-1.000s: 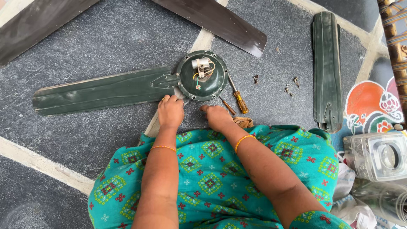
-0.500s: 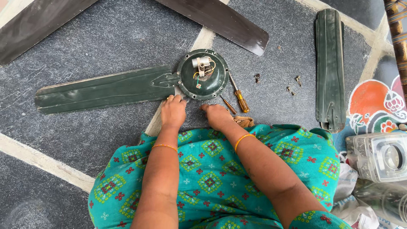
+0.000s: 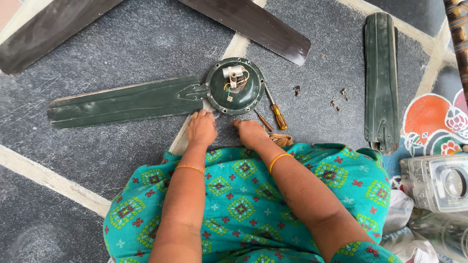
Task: The person attaches a fan blade to the motor housing using a screwdriver and screws. They align the blade, insert screws, and tighten them to secure the blade to the central hub.
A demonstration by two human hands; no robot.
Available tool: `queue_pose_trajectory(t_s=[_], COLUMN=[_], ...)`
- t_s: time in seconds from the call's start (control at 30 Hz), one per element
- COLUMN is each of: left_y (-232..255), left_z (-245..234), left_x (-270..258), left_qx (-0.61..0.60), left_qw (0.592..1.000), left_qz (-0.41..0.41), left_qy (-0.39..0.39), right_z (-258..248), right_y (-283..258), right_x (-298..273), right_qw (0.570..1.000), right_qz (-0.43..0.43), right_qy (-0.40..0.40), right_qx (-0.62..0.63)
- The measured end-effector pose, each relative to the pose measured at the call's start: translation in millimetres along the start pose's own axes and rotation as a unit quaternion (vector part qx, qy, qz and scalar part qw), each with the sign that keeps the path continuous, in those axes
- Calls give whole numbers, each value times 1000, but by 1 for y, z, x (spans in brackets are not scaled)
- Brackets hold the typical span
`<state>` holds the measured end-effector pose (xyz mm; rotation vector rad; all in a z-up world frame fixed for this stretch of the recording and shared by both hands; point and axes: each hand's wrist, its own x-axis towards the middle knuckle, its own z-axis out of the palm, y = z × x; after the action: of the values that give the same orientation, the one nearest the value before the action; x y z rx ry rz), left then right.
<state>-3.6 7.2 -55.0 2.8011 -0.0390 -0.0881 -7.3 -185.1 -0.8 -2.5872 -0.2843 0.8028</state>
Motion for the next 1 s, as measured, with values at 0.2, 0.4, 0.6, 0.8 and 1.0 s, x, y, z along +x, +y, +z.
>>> queue_pose_trajectory(t_s=[0.2,0.4,0.6,0.8,1.0], left_y=[23,30,28,31,31], left_z=[2,-5,1,9,7], left_x=[-2,3,4,10,11], left_qx=[-149,-191,-206,-250,-275], left_qw=[989,979,975,959,949], left_qz=[4,14,6,-12,-25], left_qy=[20,66,82,131,150], right_z=[-4,-7,-4,-6,-8], right_y=[-4,-4,-2,-4,-7], right_x=[-5,-6,-3,-1,-2], right_qw=[1000,1000,1000,1000,1000], right_qz=[3,-9,-4,3,17], right_qy=[3,13,6,-11,-15], right_qx=[-13,-7,-4,-13,-6])
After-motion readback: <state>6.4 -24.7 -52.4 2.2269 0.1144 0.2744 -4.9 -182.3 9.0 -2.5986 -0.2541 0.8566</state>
